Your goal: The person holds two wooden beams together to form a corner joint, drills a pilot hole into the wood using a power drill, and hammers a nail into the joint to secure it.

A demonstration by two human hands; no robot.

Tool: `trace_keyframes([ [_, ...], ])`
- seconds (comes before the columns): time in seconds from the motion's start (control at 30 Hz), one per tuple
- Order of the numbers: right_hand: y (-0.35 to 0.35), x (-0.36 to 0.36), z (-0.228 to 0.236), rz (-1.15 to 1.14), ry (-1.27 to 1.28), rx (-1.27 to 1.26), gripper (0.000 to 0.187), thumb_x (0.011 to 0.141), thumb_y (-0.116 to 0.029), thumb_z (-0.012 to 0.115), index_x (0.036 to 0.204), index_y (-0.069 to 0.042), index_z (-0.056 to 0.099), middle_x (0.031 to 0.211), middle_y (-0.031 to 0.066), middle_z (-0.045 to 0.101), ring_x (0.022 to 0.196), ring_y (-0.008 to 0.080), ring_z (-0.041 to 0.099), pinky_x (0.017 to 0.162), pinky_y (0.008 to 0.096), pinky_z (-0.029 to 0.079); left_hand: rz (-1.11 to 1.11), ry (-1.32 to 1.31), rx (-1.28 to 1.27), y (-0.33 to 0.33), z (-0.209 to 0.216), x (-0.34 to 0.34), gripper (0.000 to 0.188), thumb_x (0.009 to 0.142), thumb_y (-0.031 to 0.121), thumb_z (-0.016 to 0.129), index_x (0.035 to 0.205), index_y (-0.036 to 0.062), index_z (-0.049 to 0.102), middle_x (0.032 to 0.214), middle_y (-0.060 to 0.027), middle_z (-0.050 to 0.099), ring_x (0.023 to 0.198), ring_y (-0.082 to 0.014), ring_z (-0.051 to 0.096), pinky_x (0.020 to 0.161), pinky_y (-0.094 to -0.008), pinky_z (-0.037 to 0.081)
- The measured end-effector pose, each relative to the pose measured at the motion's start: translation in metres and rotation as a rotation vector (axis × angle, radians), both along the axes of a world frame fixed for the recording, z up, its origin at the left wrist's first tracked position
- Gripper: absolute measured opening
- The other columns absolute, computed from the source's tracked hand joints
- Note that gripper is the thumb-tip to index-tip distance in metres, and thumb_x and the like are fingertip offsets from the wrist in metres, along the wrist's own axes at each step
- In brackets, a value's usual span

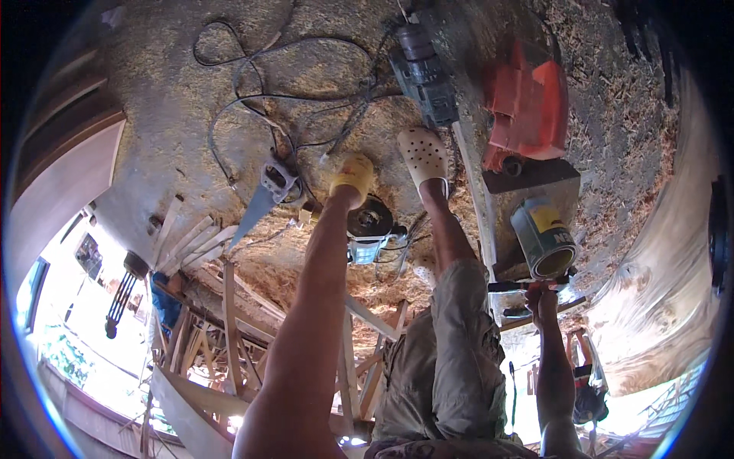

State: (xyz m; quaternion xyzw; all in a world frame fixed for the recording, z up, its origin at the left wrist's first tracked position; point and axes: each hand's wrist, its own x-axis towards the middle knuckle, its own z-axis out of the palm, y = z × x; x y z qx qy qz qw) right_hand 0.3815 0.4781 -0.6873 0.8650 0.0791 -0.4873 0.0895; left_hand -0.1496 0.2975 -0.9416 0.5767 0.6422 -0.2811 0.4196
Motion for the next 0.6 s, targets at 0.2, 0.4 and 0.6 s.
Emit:
trace_keyframes([
  [0.2, 0.006, -0.010, 0.004, 0.010, 0.107, 0.018, 0.029, 0.098, -0.026, 0.048, 0.081, -0.008, 0.063, 0.058, -0.0006, 0.049, 0.040, 0.0105, 0.039, 0.037, 0.0266, 0.029, 0.418, -0.296, 0.196, -0.034, 0.018, 0.010, 0.041, 0.089, 0.016, 0.059, 0.129, 0.0080, 0.062, 0.131, -0.0179, 0.062, 0.123, -0.0304, 0.058, 0.107, -0.0395, 0.043],
  [0.4, 0.009, 0.000, -0.016, -0.087, 0.361, -0.231, 0.027, 0.099, -0.027, 0.051, 0.077, -0.014, 0.058, 0.058, -0.0001, 0.050, 0.042, 0.0124, 0.041, 0.040, 0.0288, 0.036, 0.279, -0.211, -0.344, -0.110, 0.022, 0.002, 0.061, 0.087, 0.029, 0.067, 0.138, -0.0004, 0.053, 0.125, -0.0235, 0.063, 0.111, -0.0384, 0.063, 0.101, -0.0452, 0.047],
  [0.6, 0.009, -0.008, -0.008, -0.116, 0.267, -0.011, 0.019, 0.091, -0.018, 0.059, 0.072, -0.012, 0.057, 0.065, 0.0055, 0.058, 0.053, 0.0204, 0.054, 0.064, 0.0419, 0.055, 0.717, 0.112, 0.240, -0.054, 0.111, 0.027, 0.030, 0.088, 0.015, 0.057, 0.109, -0.0058, 0.059, 0.110, -0.0274, 0.063, 0.102, -0.0448, 0.064, 0.085, -0.0539, 0.054],
])
